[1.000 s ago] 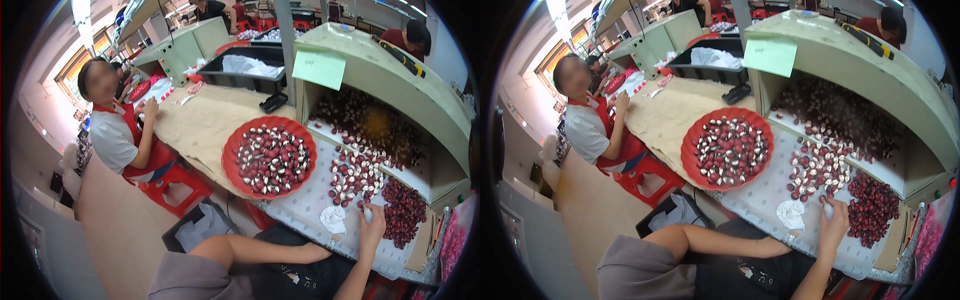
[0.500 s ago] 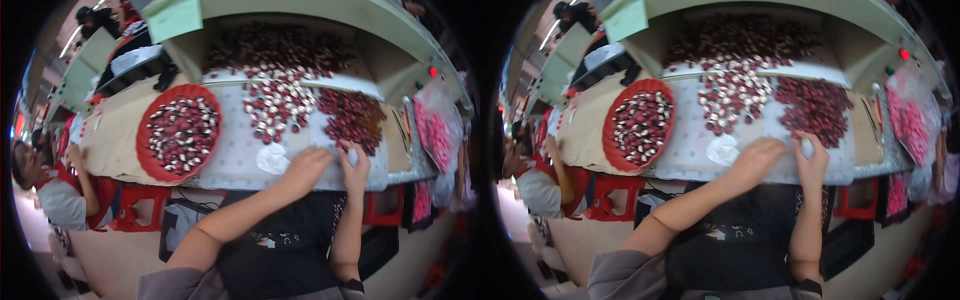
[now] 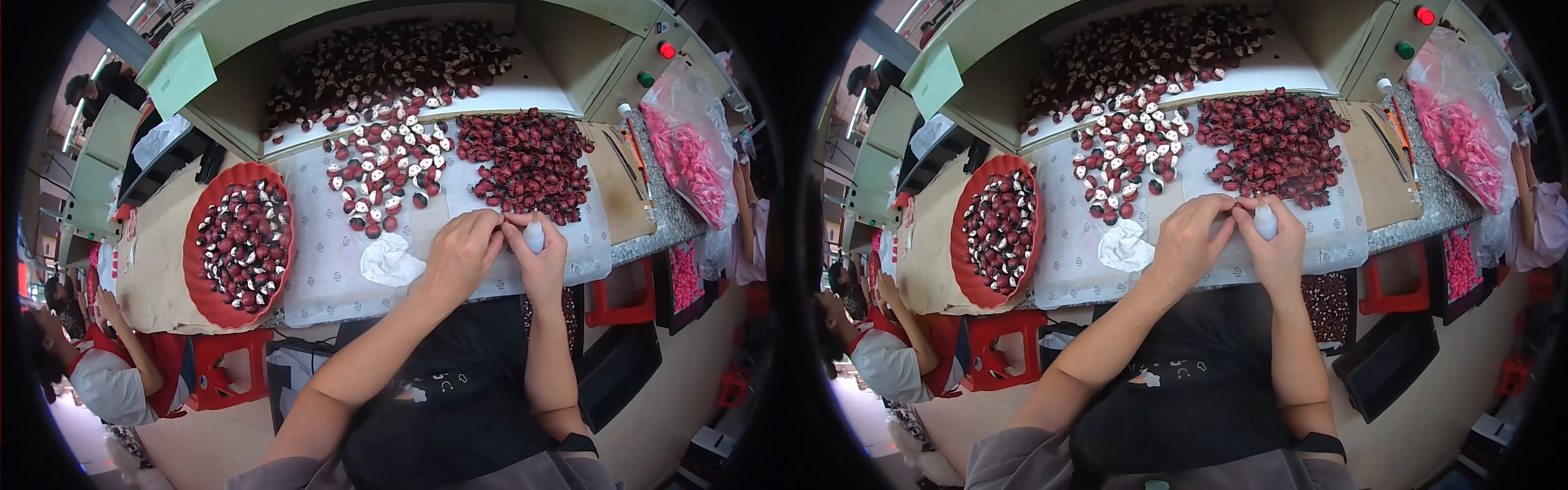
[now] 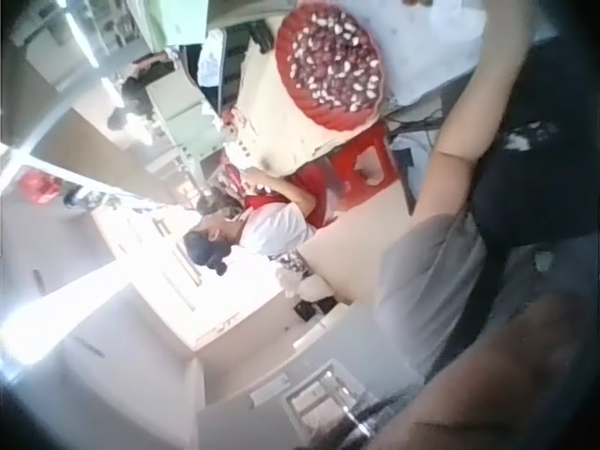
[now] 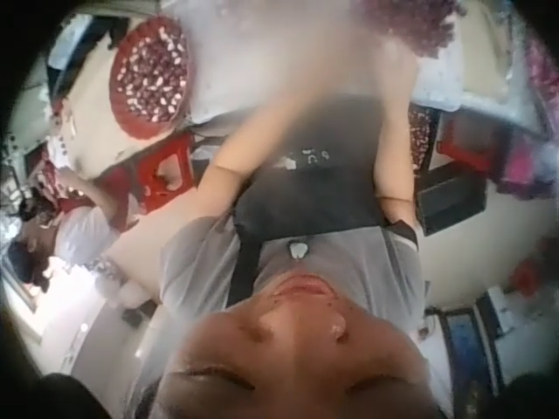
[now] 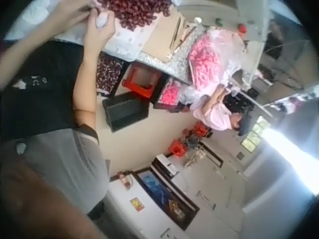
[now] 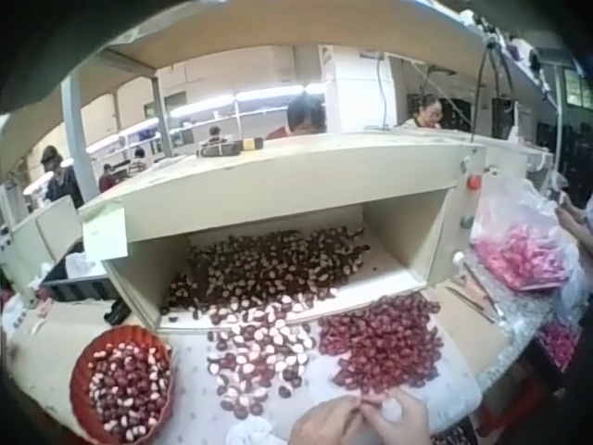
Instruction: The person applies glue from a bottle to small red and white toy parts, then assembles the components by hand.
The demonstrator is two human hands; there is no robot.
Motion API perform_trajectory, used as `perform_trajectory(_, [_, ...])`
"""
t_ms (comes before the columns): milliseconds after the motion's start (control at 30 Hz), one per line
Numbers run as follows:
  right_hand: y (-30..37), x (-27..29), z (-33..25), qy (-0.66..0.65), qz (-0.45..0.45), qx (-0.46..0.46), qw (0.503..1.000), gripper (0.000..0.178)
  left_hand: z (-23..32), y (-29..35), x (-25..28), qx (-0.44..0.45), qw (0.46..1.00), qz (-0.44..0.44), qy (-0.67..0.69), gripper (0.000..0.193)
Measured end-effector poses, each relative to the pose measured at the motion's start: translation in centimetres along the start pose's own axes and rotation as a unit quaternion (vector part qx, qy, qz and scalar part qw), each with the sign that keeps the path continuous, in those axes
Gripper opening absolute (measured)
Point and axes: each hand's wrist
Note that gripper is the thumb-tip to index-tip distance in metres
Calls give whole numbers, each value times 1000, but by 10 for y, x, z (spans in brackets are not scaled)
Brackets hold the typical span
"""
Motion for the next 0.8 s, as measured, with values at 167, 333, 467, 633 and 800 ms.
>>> perform_trajectory(167, [0,-9,-1,-78,34,-42,996,10,-2,-2,1,-6,999,41,13,22])
perform_trajectory(333, [3,-9,0,-187,56,-91,977,11,-3,-2,-1,-15,996,68,54,22])
perform_trajectory(467, [2,-6,-5,-110,56,-57,991,11,-9,-3,6,26,997,33,67,24])
perform_trajectory(633, [2,7,2,170,39,101,979,16,-16,-5,13,-1,1000,8,1,23])
perform_trajectory(800, [3,8,-7,202,23,152,967,30,-39,-10,57,39,968,32,-248,22])
Point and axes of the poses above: each hand's wrist, its own y-axis away from the middle knuckle, its own x-axis out of the back of the hand, z = x × y, and after that the axes turned 11 degrees about -y, right-handed
